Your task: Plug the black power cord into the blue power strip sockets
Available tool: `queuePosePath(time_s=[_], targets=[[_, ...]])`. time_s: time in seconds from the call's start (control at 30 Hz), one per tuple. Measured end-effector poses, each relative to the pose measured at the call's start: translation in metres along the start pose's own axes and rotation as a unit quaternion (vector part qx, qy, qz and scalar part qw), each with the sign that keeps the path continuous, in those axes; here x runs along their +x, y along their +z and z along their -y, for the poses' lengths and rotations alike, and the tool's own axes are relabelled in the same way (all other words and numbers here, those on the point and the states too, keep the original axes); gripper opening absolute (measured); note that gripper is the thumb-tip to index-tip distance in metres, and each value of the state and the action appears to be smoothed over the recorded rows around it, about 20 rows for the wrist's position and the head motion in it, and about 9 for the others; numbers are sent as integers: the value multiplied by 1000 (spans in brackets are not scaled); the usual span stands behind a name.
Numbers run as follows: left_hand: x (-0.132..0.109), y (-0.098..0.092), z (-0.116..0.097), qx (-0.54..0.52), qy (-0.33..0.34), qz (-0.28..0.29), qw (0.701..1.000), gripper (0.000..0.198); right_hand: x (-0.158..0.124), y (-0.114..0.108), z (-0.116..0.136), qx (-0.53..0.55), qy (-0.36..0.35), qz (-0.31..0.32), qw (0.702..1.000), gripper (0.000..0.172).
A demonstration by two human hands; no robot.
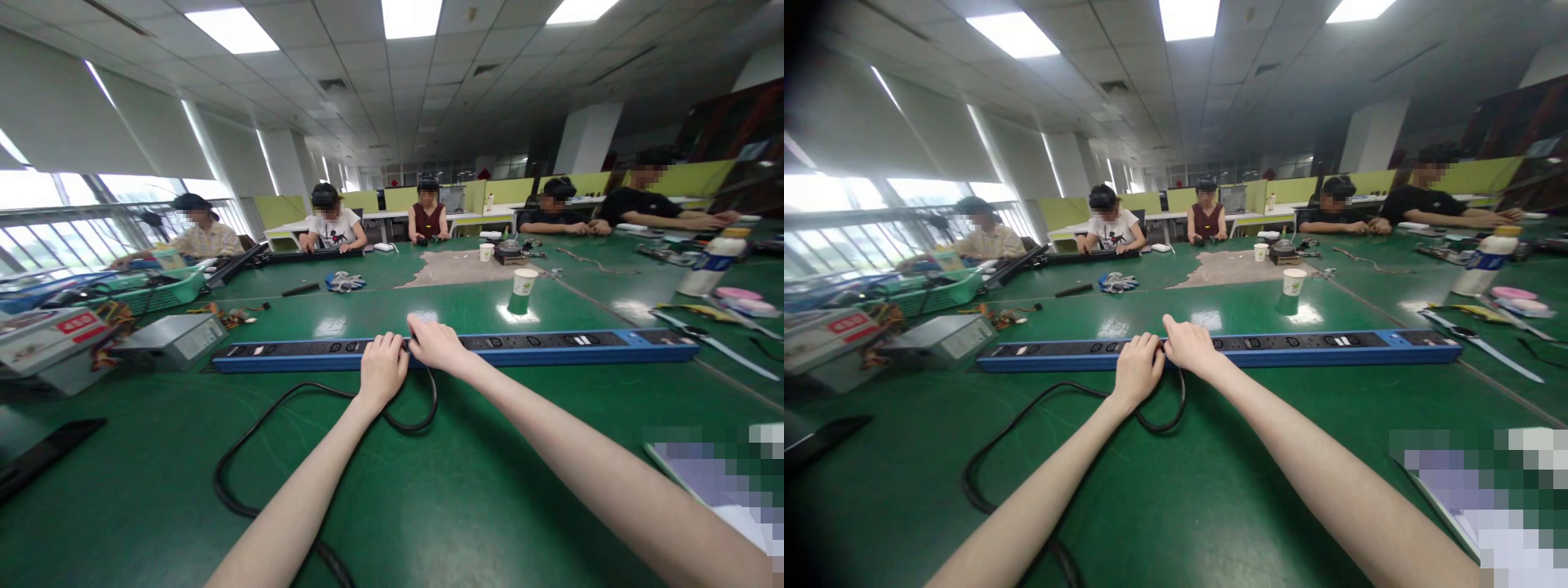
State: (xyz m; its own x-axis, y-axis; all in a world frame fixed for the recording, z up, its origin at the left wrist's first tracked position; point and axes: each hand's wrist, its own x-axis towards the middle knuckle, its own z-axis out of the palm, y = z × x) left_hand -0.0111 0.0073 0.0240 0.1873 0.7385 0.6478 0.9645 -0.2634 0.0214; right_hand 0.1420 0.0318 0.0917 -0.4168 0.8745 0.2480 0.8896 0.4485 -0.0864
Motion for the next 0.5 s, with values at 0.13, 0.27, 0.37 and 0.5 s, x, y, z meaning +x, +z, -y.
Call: queuePosePath(time_s=[0.13, 0.27, 0.37, 0.5], targets=[[-2, -1, 1, -11, -2, 2, 1000, 11, 0, 3, 3, 10, 23, -8, 1000, 30], [-5, -4, 3, -34, 4, 0, 999, 12, 0, 6, -15, 59, 53, -17, 997, 25], [-7, -6, 4, -42, 4, -1, 999, 13, -1, 9, -22, 107, 79, -3, 991, 23], [-7, -6, 4, -38, 5, -1, 999, 13, -3, 15, -5, 45, 92, -26, 994, 27]])
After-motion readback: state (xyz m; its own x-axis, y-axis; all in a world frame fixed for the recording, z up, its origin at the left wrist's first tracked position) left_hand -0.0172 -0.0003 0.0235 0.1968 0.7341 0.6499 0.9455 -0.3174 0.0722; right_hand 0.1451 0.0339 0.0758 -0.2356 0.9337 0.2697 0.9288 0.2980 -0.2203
